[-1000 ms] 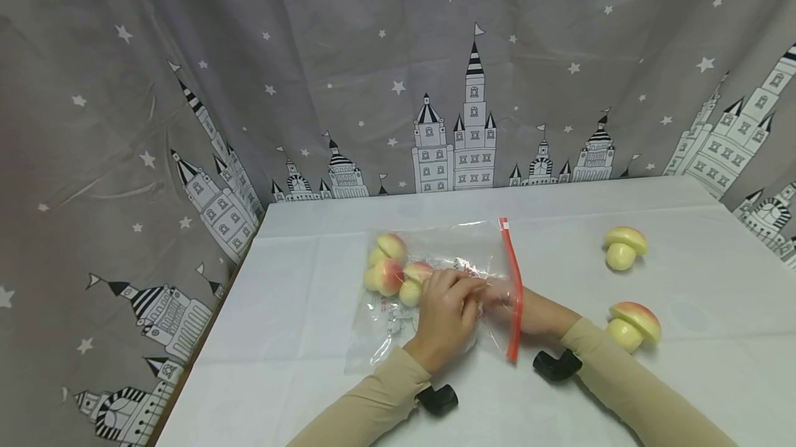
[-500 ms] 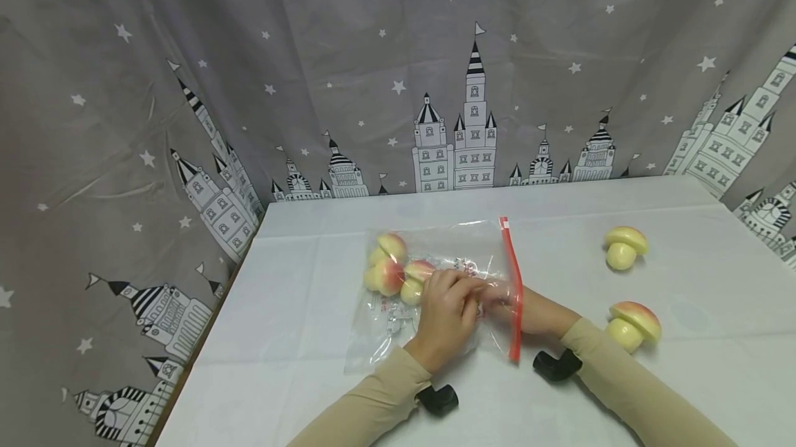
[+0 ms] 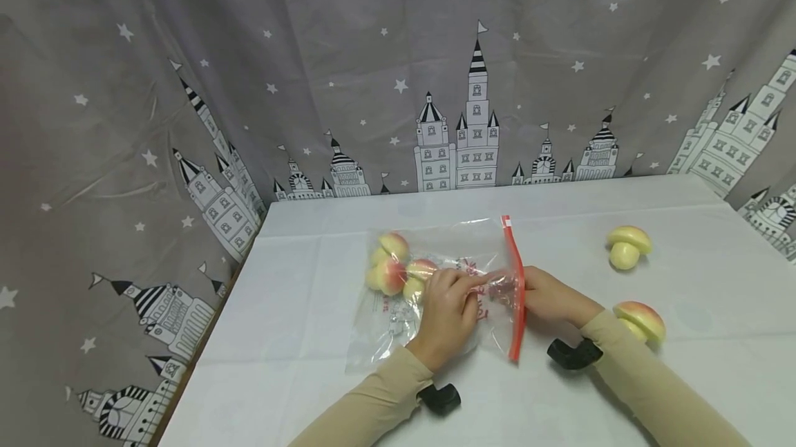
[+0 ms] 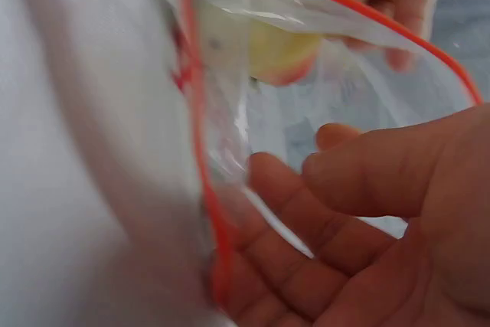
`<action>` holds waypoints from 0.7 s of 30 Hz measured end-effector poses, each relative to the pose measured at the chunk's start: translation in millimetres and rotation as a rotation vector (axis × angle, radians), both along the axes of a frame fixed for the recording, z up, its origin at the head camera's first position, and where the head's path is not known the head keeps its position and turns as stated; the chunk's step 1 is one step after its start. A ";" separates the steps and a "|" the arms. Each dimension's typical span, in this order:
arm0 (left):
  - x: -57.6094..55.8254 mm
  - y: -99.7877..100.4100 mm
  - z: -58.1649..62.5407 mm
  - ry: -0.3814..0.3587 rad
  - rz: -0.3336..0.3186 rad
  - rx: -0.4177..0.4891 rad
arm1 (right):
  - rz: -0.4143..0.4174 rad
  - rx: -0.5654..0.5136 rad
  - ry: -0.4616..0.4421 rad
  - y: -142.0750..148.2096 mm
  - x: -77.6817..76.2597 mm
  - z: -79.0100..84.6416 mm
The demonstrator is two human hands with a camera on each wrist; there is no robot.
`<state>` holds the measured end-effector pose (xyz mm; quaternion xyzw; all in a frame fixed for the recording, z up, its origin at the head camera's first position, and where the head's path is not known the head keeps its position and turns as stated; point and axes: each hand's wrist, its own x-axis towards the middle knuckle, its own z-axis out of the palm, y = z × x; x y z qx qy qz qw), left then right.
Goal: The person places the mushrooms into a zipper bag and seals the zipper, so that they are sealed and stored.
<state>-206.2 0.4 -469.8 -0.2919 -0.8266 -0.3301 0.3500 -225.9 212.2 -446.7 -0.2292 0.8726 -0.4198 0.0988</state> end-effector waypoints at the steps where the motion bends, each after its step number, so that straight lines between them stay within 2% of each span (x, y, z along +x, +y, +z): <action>1: 0.0 0.0 0.0 -0.004 0.000 -0.002 | -0.002 0.008 -0.004 1.6 0.1 2.7; 5: -0.1 -0.2 -0.4 -0.014 0.003 -0.006 | -0.014 0.051 -0.025 9.5 2.0 14.1; 12: -0.9 1.0 -1.3 -0.007 0.013 0.004 | 0.017 0.097 -0.054 33.5 2.1 32.9; 21: -0.5 -0.6 -1.3 -0.007 0.012 0.000 | -0.079 0.185 -0.048 69.3 10.0 64.9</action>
